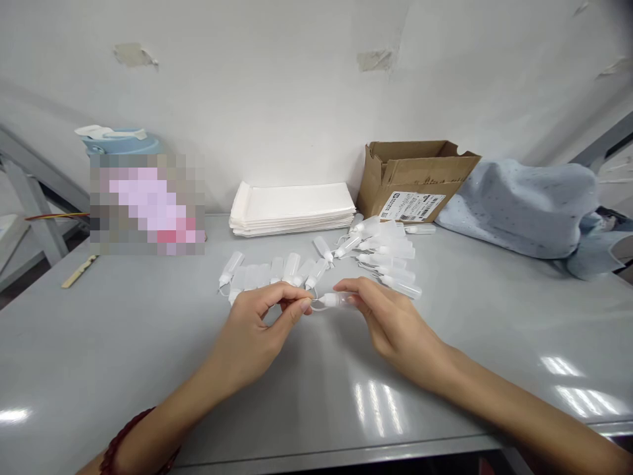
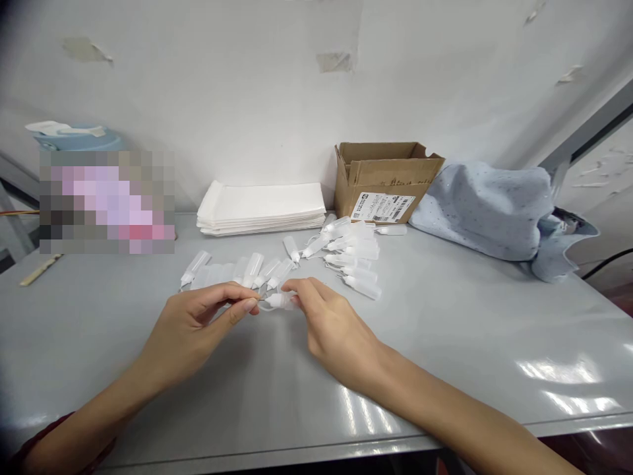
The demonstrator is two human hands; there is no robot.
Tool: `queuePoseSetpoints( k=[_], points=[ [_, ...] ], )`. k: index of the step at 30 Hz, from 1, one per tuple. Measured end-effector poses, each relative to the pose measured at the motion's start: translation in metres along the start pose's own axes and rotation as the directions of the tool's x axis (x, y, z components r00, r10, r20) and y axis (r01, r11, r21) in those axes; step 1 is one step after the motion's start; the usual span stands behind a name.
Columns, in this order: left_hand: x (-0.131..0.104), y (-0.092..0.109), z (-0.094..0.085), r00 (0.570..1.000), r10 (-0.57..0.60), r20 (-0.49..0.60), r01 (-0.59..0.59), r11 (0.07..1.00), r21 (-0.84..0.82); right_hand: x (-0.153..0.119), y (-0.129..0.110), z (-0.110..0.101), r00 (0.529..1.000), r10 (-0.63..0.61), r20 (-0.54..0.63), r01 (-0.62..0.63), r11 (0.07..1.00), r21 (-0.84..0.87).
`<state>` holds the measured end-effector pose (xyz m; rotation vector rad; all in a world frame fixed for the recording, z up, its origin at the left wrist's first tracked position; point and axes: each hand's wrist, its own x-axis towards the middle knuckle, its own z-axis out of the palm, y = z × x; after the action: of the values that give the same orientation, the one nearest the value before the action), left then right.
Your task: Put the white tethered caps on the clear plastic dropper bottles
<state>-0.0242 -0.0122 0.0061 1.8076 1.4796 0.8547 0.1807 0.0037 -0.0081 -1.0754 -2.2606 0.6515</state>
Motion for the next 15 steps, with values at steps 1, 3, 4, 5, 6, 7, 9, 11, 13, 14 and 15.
queuePoseSetpoints(
  k=[1, 3, 4, 5, 6, 7, 9, 11, 13, 14, 15],
  points=[
    [0.000, 0.001, 0.001, 1.000, 0.005, -0.006, -0.005, 1.000, 0.001, -0.001, -0.001, 0.001, 1.000, -0.001, -0.010, 0.001, 1.000, -0.003],
    [-0.001, 0.002, 0.003, 1.000, 0.007, -0.014, -0.007, 1.000, 0.003, -0.002, -0.003, 0.003, 1.000, -0.004, -0.018, 0.004, 1.000, -0.006],
    [-0.001, 0.002, 0.003, 1.000, 0.004, -0.018, -0.004, 1.000, 0.005, -0.003, -0.004, 0.004, 1.000, -0.006, -0.015, 0.006, 1.000, -0.006],
    [-0.002, 0.003, 0.004, 1.000, 0.000, -0.025, 0.000, 1.000, 0.007, -0.003, -0.004, 0.005, 1.000, -0.010, -0.010, 0.010, 1.000, -0.006],
    [-0.002, 0.003, 0.005, 1.000, -0.002, -0.029, 0.002, 1.000, 0.010, -0.004, -0.005, 0.005, 1.000, -0.013, -0.006, 0.013, 1.000, -0.008],
    [-0.002, 0.003, 0.005, 1.000, -0.001, -0.030, 0.002, 1.000, 0.012, -0.004, -0.005, 0.005, 1.000, -0.018, -0.005, 0.018, 1.000, -0.014],
    [-0.003, 0.003, 0.005, 1.000, 0.007, -0.023, -0.007, 1.000, 0.015, -0.003, -0.005, 0.003, 0.999, -0.034, -0.017, 0.033, 0.999, -0.027],
    [-0.003, 0.003, 0.005, 1.000, 0.021, -0.017, -0.021, 0.999, 0.024, 0.000, -0.004, -0.002, 0.998, -0.039, -0.042, 0.038, 0.999, -0.026],
    [-0.002, 0.002, 0.004, 0.998, 0.038, -0.041, -0.036, 0.998, 0.050, 0.003, -0.004, -0.006, 0.997, -0.029, -0.067, 0.029, 1.000, -0.009],
    [-0.002, 0.001, 0.004, 0.997, 0.050, -0.062, -0.045, 0.997, 0.069, 0.005, -0.004, -0.008, 0.997, -0.023, -0.074, 0.024, 1.000, 0.001],
    [-0.002, 0.001, 0.003, 0.994, 0.064, -0.084, -0.056, 0.995, 0.088, 0.006, -0.004, -0.009, 0.997, -0.019, -0.076, 0.020, 1.000, 0.009]
  ],
)
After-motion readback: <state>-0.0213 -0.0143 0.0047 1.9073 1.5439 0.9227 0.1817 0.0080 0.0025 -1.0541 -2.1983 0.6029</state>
